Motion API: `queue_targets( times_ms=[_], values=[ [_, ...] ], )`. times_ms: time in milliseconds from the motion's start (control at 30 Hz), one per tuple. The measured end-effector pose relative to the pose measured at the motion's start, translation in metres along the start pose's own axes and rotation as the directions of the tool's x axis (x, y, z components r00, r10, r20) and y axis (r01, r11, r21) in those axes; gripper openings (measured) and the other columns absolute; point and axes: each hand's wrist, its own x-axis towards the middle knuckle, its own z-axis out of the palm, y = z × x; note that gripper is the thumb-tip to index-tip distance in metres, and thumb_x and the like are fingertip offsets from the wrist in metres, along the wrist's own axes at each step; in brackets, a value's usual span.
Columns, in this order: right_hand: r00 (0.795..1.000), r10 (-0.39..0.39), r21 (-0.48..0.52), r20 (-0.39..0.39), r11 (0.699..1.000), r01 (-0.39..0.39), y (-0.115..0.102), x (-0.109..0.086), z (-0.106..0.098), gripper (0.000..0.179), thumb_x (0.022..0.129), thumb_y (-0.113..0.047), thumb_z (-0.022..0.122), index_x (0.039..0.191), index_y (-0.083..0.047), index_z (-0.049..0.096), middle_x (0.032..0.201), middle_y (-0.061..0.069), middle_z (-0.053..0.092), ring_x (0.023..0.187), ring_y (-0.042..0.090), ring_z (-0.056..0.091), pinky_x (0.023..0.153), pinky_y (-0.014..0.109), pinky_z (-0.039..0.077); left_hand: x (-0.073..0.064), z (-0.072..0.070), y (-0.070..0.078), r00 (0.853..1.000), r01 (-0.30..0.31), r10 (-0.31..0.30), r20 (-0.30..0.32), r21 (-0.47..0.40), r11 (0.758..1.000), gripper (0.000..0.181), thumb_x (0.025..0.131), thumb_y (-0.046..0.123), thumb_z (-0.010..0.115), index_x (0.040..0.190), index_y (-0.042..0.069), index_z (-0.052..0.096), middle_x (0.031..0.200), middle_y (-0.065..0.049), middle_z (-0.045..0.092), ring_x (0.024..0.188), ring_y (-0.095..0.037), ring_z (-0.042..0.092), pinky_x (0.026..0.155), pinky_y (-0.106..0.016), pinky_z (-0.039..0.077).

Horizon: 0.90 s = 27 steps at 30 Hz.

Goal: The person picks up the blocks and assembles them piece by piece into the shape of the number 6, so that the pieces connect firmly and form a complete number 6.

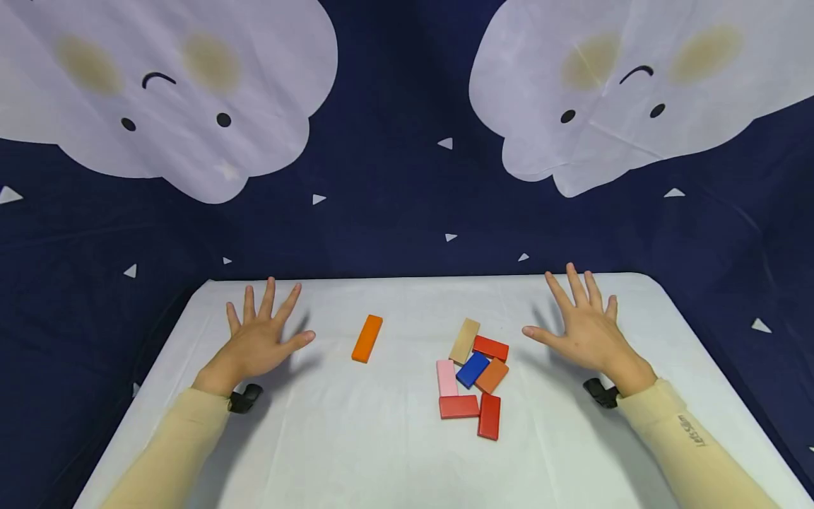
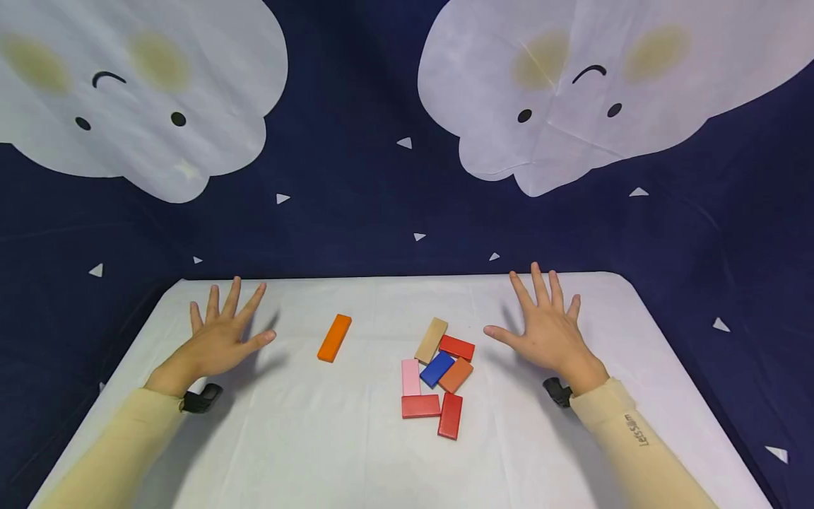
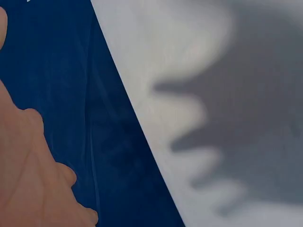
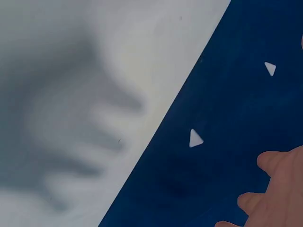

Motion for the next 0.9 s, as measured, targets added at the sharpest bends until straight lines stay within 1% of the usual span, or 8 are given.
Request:
queue_targets(
  times_ms=[167,333,433,533,667,767,900],
  values=[
    [1.000,-0.006,0.042,-0.028,0.999,0.008,-0.009,0.001,0.005,0.108,0.084,-0.069,0.066,0.163,-0.016,0.016,0.168,0.016,-0.007,0.151,0.047,-0.007,0.100,0.087,-0.001,0.003,0.007,0.006,1.000,-0.008,0.006,-0.027,-0.069,0.998,0.089,0.099,0.064,0.045,0.163,0.019,0.001,0.164,-0.021,-0.020,0.144,-0.055,-0.021,0.108,-0.075,-0.015],
    [0.999,-0.018,0.086,-0.045,0.996,0.022,-0.019,0.002,0.011,0.103,0.086,-0.065,0.067,0.162,-0.012,0.021,0.168,0.020,0.001,0.148,0.053,0.005,0.101,0.086,0.006,0.007,0.016,0.010,0.999,-0.023,0.017,-0.049,-0.117,0.993,0.086,0.102,0.060,0.044,0.163,0.019,0.000,0.165,-0.025,-0.012,0.148,-0.051,-0.013,0.113,-0.072,-0.008],
    [0.998,-0.024,0.121,-0.049,0.992,0.030,-0.025,0.003,0.016,0.100,0.087,-0.060,0.068,0.161,-0.010,0.023,0.167,0.022,0.006,0.146,0.055,0.011,0.104,0.082,0.010,0.010,0.024,0.011,0.998,-0.036,0.027,-0.063,-0.138,0.990,0.086,0.102,0.060,0.043,0.164,0.018,0.001,0.165,-0.025,-0.008,0.150,-0.049,-0.009,0.114,-0.070,-0.005],
    [0.998,-0.033,0.168,-0.048,0.985,0.041,-0.030,0.005,0.022,0.095,0.089,-0.054,0.070,0.160,-0.008,0.025,0.165,0.025,0.013,0.145,0.055,0.015,0.107,0.079,0.014,0.011,0.030,0.015,0.996,-0.047,0.033,-0.086,-0.161,0.986,0.085,0.102,0.059,0.045,0.163,0.015,0.006,0.166,-0.026,-0.002,0.150,-0.049,-0.005,0.115,-0.069,-0.002],
    [0.999,-0.036,0.236,-0.027,0.971,0.042,-0.038,0.008,0.028,0.091,0.091,-0.047,0.071,0.159,-0.007,0.026,0.161,0.028,0.022,0.144,0.052,0.021,0.110,0.075,0.018,0.012,0.036,0.022,0.993,-0.049,0.029,-0.116,-0.177,0.983,0.083,0.102,0.058,0.045,0.163,0.012,0.012,0.165,-0.026,0.009,0.150,-0.049,0.003,0.117,-0.068,0.002],
    [1.000,-0.028,0.280,0.000,0.960,0.027,-0.045,0.009,0.033,0.088,0.092,-0.043,0.071,0.158,-0.006,0.027,0.160,0.026,0.027,0.144,0.049,0.024,0.111,0.072,0.021,0.013,0.039,0.026,0.991,-0.055,0.028,-0.130,-0.212,0.976,0.082,0.102,0.057,0.047,0.162,0.011,0.017,0.164,-0.025,0.016,0.151,-0.047,0.007,0.118,-0.066,0.004],
    [0.999,-0.009,0.312,0.035,0.950,-0.002,-0.056,0.010,0.039,0.085,0.092,-0.041,0.071,0.158,-0.006,0.029,0.157,0.025,0.034,0.142,0.047,0.029,0.111,0.070,0.027,0.013,0.044,0.031,0.993,-0.052,0.022,-0.114,-0.272,0.961,0.083,0.100,0.060,0.050,0.162,0.012,0.021,0.163,-0.021,0.025,0.150,-0.043,0.016,0.119,-0.063,0.010]
  ],
)
